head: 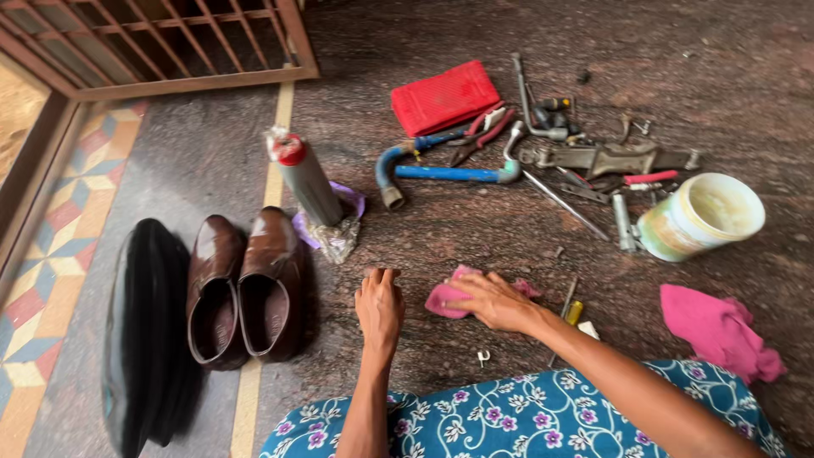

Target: The person sits on the floor and wipes a brown leather shoe with a pink cloth. They clean the exterior and interior of the shoe, then place it next to a matching pair. The person then picks up a blue pipe and wipes it with the cloth.

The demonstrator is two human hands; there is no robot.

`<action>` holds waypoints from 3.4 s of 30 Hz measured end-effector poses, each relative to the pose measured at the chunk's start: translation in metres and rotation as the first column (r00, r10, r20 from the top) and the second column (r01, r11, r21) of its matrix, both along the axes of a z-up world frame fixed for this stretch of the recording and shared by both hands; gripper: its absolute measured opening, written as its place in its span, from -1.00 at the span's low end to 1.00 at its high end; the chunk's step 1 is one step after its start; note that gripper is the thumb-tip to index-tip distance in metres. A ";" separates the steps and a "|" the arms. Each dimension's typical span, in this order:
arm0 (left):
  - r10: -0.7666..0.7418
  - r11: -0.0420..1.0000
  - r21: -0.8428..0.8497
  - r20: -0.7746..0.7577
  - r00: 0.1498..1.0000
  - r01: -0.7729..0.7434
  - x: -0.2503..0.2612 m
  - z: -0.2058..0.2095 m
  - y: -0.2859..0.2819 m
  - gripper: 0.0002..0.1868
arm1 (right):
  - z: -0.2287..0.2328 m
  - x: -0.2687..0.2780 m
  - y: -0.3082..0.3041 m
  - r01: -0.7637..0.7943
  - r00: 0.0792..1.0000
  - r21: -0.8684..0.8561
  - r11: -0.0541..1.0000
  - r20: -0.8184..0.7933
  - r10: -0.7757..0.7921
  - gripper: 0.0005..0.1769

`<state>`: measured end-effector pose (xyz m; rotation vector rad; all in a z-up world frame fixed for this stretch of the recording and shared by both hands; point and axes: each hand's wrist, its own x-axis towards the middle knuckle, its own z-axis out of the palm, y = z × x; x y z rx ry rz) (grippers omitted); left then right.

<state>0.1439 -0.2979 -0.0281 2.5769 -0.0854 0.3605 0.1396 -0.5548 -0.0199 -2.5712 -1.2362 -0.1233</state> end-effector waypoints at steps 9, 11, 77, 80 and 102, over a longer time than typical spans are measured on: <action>-0.656 0.739 0.013 -0.211 0.724 0.673 -0.033 -0.008 -0.035 -0.48 | 0.059 0.028 -0.088 0.592 0.723 -0.145 0.793 -0.338 -0.602 -0.43; -0.714 0.647 0.000 -0.351 0.606 0.762 -0.045 -0.001 -0.053 -0.45 | 0.073 0.013 -0.144 0.445 0.867 -0.185 0.876 -0.157 -0.473 -0.42; 0.145 0.877 0.454 0.062 0.987 -0.158 0.308 -0.080 -0.057 -0.40 | 0.018 0.287 -0.288 0.684 0.534 -0.384 0.620 -0.314 -0.785 -0.25; 0.094 0.963 0.260 -0.064 0.994 -0.074 0.299 -0.088 -0.042 -0.32 | 0.007 0.270 -0.281 0.641 0.446 -0.582 0.500 -0.248 -0.860 -0.02; 0.091 0.962 0.267 -0.135 0.987 -0.052 0.115 -0.054 -0.067 -0.19 | 0.021 0.155 -0.197 0.475 0.775 -0.457 0.753 -0.189 -0.603 -0.24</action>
